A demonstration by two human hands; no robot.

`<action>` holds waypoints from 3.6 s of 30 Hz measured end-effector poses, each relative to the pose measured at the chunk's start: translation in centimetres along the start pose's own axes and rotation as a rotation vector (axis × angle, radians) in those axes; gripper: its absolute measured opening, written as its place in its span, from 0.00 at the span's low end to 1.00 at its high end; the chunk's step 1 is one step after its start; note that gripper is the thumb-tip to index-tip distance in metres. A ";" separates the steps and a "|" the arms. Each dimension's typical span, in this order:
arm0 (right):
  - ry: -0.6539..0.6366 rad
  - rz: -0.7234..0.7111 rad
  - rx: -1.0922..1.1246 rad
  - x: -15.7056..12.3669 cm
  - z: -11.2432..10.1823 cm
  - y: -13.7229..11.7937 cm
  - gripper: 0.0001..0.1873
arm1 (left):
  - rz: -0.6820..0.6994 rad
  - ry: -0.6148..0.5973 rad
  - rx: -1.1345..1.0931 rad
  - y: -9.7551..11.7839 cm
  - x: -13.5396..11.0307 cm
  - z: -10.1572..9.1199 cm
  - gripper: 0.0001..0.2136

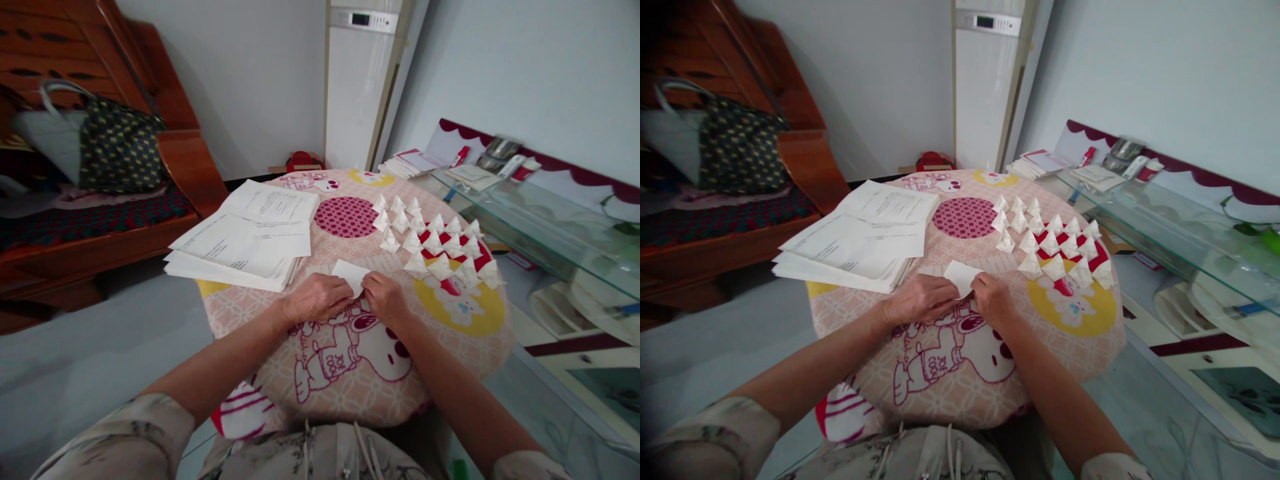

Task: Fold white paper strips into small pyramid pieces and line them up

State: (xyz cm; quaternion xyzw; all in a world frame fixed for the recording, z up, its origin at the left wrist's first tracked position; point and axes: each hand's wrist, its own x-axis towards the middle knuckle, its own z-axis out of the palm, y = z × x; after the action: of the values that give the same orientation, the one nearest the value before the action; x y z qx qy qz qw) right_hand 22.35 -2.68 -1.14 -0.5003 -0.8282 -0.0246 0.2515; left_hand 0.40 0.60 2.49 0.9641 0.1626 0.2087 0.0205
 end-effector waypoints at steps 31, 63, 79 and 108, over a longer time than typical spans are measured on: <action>0.019 0.708 0.733 1.5 -1.0 0.3 0.25 | -0.905 0.109 -0.655 -3.1 1.0 1.8 0.03; 0.032 0.742 0.471 1.8 -0.8 -0.7 0.12 | -1.028 0.130 -0.485 -2.7 1.8 2.0 0.21; 0.037 0.736 0.424 2.0 -0.9 -0.6 0.11 | -1.029 0.130 -0.454 -2.9 1.9 2.2 0.21; -0.125 0.758 0.284 3.0 -1.0 -0.2 0.18 | -0.234 0.045 -0.268 -3.8 1.2 3.3 0.18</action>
State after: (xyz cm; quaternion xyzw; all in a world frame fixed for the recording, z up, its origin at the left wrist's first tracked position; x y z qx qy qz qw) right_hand 21.45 -0.60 1.10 -0.7308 -0.5941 0.2147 0.2587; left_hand 1.61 4.66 -0.41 0.9224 0.2449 0.2461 0.1693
